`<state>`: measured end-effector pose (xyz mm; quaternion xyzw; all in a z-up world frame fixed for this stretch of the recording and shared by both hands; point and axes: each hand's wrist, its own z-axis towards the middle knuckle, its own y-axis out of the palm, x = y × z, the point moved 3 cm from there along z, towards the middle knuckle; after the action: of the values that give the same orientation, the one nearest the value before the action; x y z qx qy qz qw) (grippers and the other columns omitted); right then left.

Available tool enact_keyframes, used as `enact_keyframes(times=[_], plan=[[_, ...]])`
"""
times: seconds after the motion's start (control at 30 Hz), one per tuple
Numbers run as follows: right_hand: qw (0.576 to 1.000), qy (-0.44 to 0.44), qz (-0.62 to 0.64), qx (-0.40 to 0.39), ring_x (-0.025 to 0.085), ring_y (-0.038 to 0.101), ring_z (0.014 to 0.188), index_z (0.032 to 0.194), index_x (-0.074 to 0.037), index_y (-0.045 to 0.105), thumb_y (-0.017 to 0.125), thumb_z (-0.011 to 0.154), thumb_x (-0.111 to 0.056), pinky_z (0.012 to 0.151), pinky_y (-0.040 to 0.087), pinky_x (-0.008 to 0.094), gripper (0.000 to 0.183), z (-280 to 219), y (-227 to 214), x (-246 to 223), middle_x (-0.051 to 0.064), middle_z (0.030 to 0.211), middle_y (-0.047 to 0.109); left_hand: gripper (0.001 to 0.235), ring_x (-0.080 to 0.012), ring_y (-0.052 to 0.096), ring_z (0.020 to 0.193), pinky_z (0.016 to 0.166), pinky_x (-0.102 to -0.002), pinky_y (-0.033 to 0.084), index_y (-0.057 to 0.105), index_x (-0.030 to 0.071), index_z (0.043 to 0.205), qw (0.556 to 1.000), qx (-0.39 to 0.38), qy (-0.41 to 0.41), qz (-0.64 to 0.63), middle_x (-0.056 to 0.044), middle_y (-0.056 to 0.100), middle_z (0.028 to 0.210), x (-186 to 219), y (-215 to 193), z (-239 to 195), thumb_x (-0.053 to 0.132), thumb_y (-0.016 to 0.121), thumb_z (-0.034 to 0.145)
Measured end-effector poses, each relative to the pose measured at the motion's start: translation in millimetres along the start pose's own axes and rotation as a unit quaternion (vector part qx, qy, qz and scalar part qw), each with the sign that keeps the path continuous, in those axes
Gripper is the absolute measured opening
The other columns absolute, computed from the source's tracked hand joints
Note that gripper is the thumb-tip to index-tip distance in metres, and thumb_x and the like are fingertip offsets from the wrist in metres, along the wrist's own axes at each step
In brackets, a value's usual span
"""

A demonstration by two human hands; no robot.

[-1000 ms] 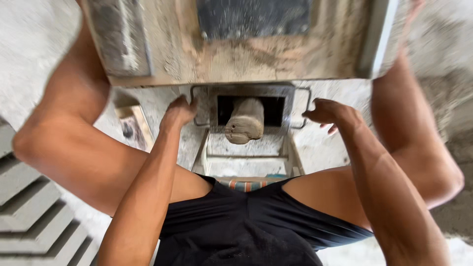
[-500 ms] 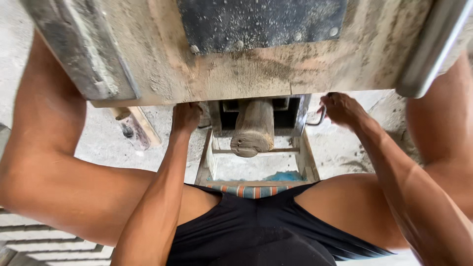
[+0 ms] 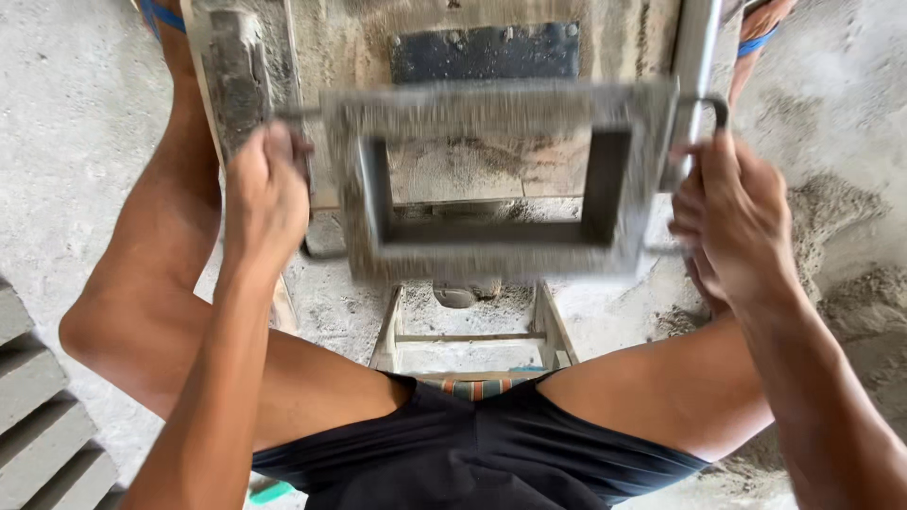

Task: The person scoops wet concrete into a rectangular metal mold using a trowel, levels the surface, and then flips the mold to release the formed brick onto a stack. The process is repeated multiple times, with the person cleaning the mold and adding more concrete for each new brick.

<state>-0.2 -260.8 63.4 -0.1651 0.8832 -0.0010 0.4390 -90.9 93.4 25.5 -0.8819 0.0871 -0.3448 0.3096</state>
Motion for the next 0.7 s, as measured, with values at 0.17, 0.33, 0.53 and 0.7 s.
enact_keyframes(times=[0.17, 0.33, 0.53, 0.7], plan=[[0.994, -0.079, -0.01, 0.069, 0.003, 0.029, 0.039, 0.097, -0.01, 0.053, 0.032, 0.104, -0.032, 0.03, 0.025, 0.018, 0.031, 80, 2, -1, -0.01, 0.055, 0.033, 0.056, -0.0166, 0.054, 0.065, 0.052, -0.031, 0.047, 0.052, 0.008, 0.086, 0.985, 0.101, 0.143, -0.008, -0.007, 0.055, 0.077, 8, 22, 96, 0.05, 0.016, 0.094], [0.972, -0.122, -0.135, 0.15, 0.005, 0.031, 0.04, 0.094, -0.011, 0.06, 0.034, 0.105, -0.03, 0.031, 0.024, 0.023, 0.034, 127, 2, 11, -0.008, 0.054, 0.036, 0.046, -0.0283, 0.052, 0.063, 0.053, -0.041, 0.042, 0.048, 0.003, 0.082, 0.971, 0.155, 0.182, 0.031, -0.017, 0.053, 0.074, -6, 48, 139, 0.036, 0.023, 0.1], [0.932, -0.149, -0.286, 0.166, 0.032, 0.049, 0.077, 0.119, 0.001, 0.051, 0.041, 0.103, -0.019, 0.062, 0.04, 0.043, 0.027, 104, 2, -33, 0.018, 0.086, 0.049, 0.041, -0.0463, 0.057, 0.095, 0.079, -0.055, 0.043, 0.055, -0.005, 0.099, 0.977, 0.106, 0.187, 0.013, -0.029, 0.058, 0.096, 43, 6, 121, 0.026, 0.029, 0.101], [0.886, -0.227, -0.355, 0.194, 0.046, 0.06, 0.092, 0.119, 0.002, 0.06, 0.049, 0.102, -0.013, 0.075, 0.046, 0.056, 0.026, 143, 6, -85, 0.029, 0.1, 0.061, 0.026, -0.0515, 0.053, 0.082, 0.07, -0.057, 0.042, 0.058, -0.006, 0.097, 0.917, 0.172, 0.348, 0.091, -0.031, 0.051, 0.078, 124, -9, 173, 0.019, 0.05, 0.093]])
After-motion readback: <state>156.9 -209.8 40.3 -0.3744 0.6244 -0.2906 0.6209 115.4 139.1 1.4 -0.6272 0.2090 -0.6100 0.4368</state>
